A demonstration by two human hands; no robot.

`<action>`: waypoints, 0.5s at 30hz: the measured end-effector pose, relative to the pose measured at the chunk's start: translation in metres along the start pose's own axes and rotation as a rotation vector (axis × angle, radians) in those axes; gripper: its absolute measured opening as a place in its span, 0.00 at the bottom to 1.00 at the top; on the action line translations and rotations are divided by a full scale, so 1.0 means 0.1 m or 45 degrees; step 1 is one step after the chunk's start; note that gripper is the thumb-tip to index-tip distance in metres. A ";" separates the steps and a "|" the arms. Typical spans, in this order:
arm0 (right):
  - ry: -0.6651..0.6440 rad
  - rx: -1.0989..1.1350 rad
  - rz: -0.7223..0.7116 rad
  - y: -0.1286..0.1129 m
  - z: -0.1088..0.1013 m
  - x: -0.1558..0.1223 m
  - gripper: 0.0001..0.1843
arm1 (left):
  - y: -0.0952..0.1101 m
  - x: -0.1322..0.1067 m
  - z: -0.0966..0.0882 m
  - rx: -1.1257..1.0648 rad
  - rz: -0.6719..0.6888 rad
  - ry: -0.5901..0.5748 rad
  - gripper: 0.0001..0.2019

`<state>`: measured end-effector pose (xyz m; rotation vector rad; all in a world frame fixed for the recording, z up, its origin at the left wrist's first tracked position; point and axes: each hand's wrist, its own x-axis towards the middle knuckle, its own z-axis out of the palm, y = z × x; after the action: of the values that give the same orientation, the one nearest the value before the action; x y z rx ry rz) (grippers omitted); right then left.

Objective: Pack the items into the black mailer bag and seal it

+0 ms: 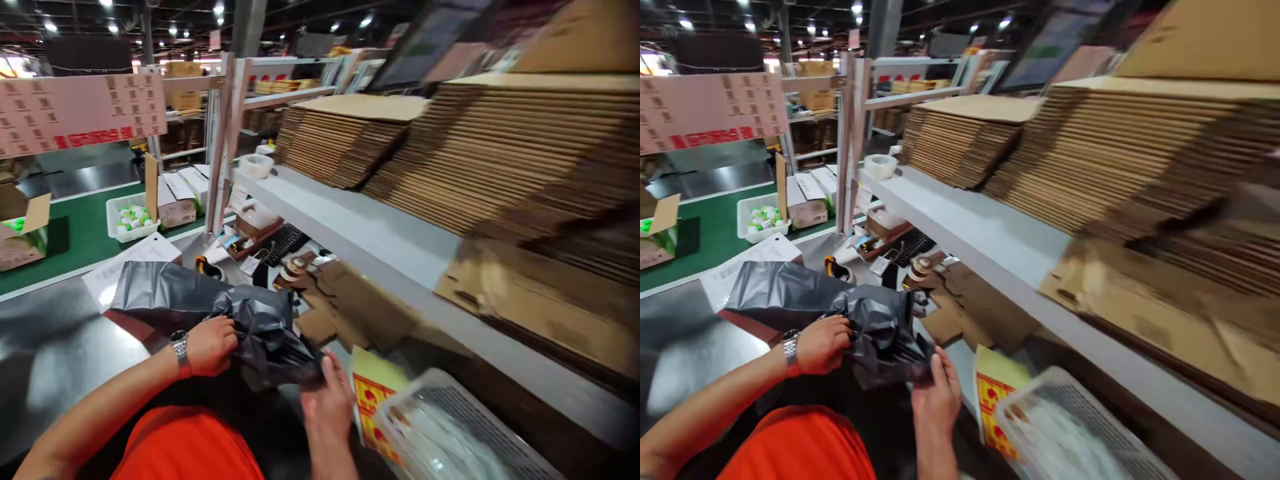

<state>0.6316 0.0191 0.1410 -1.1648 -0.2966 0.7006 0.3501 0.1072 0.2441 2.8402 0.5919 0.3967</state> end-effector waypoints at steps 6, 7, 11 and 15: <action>-0.086 -0.352 -0.220 -0.08 0.13 -0.38 0.26 | 0.19 0.16 0.20 -0.603 -0.725 0.031 0.29; -0.143 -0.422 -0.267 -0.08 0.13 -0.43 0.25 | 0.21 0.20 0.27 -0.622 -0.816 0.024 0.29; -0.266 -0.579 -0.417 -0.05 0.10 -0.55 0.21 | 0.13 0.30 0.57 -0.678 -0.987 0.206 0.15; -0.057 -0.680 -0.344 0.13 -0.11 -0.45 0.25 | -0.14 0.36 0.67 -0.797 -1.115 0.513 0.17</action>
<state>0.5996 -0.0151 0.1304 -1.5767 -0.6950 0.4164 0.3973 0.1241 0.1849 1.6989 1.3924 0.7932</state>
